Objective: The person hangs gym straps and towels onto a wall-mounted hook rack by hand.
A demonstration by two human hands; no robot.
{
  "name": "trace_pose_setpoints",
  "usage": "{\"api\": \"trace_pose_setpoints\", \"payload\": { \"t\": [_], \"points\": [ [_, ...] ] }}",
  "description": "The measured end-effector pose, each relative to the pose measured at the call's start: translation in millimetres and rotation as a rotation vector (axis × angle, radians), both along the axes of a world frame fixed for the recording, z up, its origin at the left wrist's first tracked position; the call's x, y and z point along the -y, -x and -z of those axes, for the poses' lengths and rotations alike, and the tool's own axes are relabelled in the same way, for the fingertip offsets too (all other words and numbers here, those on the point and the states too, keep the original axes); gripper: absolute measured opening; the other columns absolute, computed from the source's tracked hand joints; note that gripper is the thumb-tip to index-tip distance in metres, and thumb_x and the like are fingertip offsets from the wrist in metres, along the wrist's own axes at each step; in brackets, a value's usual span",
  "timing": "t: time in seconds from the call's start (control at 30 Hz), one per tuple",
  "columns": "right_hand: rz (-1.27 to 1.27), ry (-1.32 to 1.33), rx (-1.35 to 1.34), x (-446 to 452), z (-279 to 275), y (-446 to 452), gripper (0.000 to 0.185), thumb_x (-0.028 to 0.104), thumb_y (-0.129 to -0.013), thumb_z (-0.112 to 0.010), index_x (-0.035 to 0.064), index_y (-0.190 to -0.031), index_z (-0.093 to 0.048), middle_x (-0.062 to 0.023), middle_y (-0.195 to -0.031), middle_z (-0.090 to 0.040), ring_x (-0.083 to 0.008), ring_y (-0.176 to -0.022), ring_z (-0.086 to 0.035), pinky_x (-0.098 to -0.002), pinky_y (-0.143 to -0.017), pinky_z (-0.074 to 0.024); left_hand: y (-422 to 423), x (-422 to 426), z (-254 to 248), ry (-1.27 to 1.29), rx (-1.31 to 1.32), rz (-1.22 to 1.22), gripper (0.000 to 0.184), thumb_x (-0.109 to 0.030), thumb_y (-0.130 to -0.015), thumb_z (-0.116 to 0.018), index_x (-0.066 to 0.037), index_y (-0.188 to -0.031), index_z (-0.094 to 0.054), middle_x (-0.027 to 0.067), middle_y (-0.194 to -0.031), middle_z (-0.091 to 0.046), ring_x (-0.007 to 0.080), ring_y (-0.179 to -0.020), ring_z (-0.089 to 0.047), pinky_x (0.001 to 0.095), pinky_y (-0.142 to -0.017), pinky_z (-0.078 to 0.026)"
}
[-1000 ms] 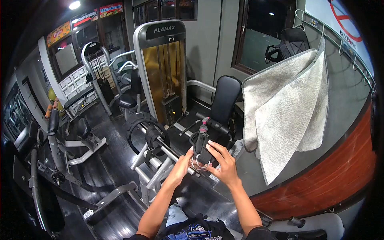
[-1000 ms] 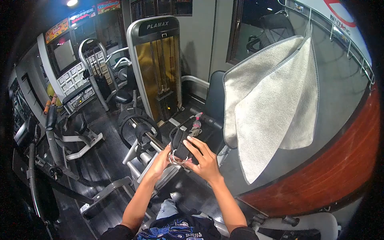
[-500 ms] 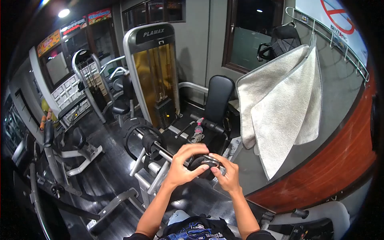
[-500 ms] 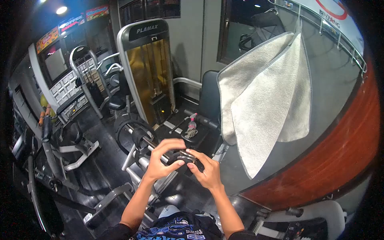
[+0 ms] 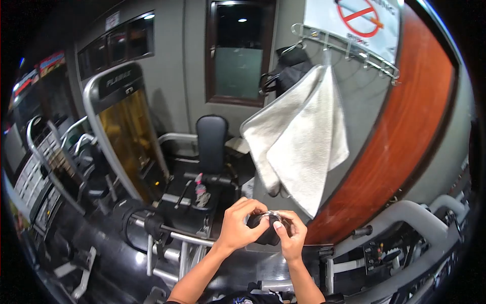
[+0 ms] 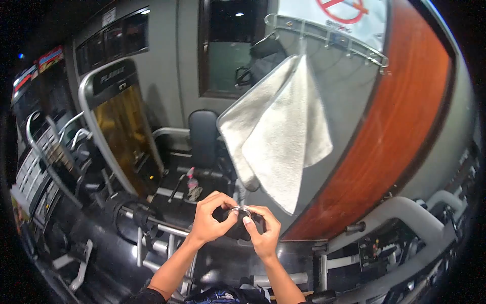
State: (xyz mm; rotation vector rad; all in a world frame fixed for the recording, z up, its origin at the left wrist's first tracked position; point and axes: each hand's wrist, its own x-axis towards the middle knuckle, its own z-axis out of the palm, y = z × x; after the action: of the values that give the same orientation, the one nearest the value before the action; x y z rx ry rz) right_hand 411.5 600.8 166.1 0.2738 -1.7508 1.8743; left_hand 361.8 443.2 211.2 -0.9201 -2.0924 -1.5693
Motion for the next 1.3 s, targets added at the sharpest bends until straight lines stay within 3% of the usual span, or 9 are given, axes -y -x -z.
{"api": "trace_pose_setpoints", "payload": {
  "t": [0.27,0.47,0.7,0.73,0.83,0.93,1.03,1.2,1.3],
  "points": [
    [0.343,-0.034,-0.170,-32,-67,-24,0.019,0.007,-0.093,-0.070,-0.0057,-0.106,-0.070,-0.0093,-0.104,-0.068,-0.0150,-0.097,-0.066,-0.0268,-0.086,-0.0515,10,-44,-72,-0.049,-0.246,0.230,0.012,-0.009,-0.079,-0.078,-0.001,-0.087,-0.075,0.0087,-0.077,-0.073,0.0163,-0.067,-0.067,0.0287,-0.065,-0.053],
    [0.415,-0.189,-0.233,-72,-140,-13,0.015,0.002,-0.092,-0.070,-0.0059,-0.105,-0.071,-0.0079,-0.100,-0.068,-0.0139,-0.094,-0.067,-0.0265,-0.081,-0.0550,30,-82,-127,-0.098,-0.207,0.374,0.015,-0.012,-0.085,-0.073,0.002,-0.090,-0.074,0.0127,-0.078,-0.075,0.0187,-0.073,-0.075,0.0280,-0.070,-0.058],
    [0.542,-0.275,-0.359,-109,-227,46,0.012,0.006,-0.087,-0.075,-0.0006,-0.097,-0.074,-0.0060,-0.090,-0.075,-0.0142,-0.081,-0.072,-0.0251,-0.074,-0.0557,80,-127,-203,-0.119,-0.433,0.199,0.016,-0.013,-0.083,-0.074,0.001,-0.090,-0.074,0.0151,-0.073,-0.073,0.0192,-0.063,-0.073,0.0286,-0.062,-0.056],
    [0.543,-0.278,-0.374,-116,-237,56,0.012,0.006,-0.087,-0.075,-0.0006,-0.097,-0.074,-0.0060,-0.090,-0.075,-0.0142,-0.081,-0.072,-0.0251,-0.074,-0.0557,82,-130,-214,-0.117,-0.400,0.200,0.015,-0.016,-0.083,-0.073,-0.001,-0.088,-0.074,0.0168,-0.075,-0.072,0.0297,-0.069,-0.072,0.0362,-0.068,-0.056],
    [0.599,-0.387,-0.457,-131,-264,82,0.014,0.007,-0.084,-0.075,0.0006,-0.097,-0.075,-0.0079,-0.089,-0.076,-0.0156,-0.081,-0.074,-0.0265,-0.076,-0.0568,112,-148,-238,-0.140,-0.610,0.119,0.014,-0.014,-0.080,-0.073,-0.004,-0.089,-0.074,0.0133,-0.078,-0.073,0.0295,-0.075,-0.072,0.0385,-0.073,-0.055],
    [0.615,-0.433,-0.536,-151,-288,111,0.014,0.008,-0.084,-0.075,0.0014,-0.097,-0.075,-0.0087,-0.088,-0.076,-0.0172,-0.080,-0.075,-0.0268,-0.075,-0.0570,132,-162,-262,-0.082,-0.724,-0.052,0.013,-0.013,-0.081,-0.073,-0.006,-0.092,-0.077,0.0074,-0.080,-0.075,0.0241,-0.070,-0.073,0.0319,-0.067,-0.056],
    [0.639,-0.449,-0.596,-164,-304,133,0.015,0.009,-0.083,-0.075,0.0026,-0.096,-0.075,-0.0087,-0.087,-0.077,-0.0188,-0.080,-0.076,-0.0279,-0.074,-0.0572,147,-178,-274,-0.016,-0.855,-0.349,0.012,-0.022,-0.082,-0.073,-0.014,-0.090,-0.079,0.0005,-0.081,-0.076,0.0238,-0.071,-0.069,0.0343,-0.067,-0.053],
    [0.767,-0.551,-0.610,-169,-316,151,0.013,0.006,-0.083,-0.074,0.0028,-0.096,-0.074,-0.0083,-0.082,-0.075,-0.0161,-0.075,-0.075,-0.0263,-0.072,-0.0571,160,-195,-281,-0.027,-0.933,-0.483,0.013,-0.020,-0.082,-0.073,-0.011,-0.089,-0.078,0.0042,-0.076,-0.073,0.0237,-0.073,-0.068,0.0368,-0.067,-0.053],
    [0.747,-0.563,-0.617,-175,-318,155,0.013,0.011,-0.083,-0.073,0.0057,-0.095,-0.073,-0.0097,-0.079,-0.075,-0.0198,-0.074,-0.075,-0.0289,-0.070,-0.0564,162,-198,-280,-0.051,-0.871,-0.450,0.014,-0.019,-0.083,-0.073,-0.012,-0.093,-0.080,0.0051,-0.081,-0.076,0.0250,-0.071,-0.072,0.0334,-0.069,-0.054]
  ]
}}
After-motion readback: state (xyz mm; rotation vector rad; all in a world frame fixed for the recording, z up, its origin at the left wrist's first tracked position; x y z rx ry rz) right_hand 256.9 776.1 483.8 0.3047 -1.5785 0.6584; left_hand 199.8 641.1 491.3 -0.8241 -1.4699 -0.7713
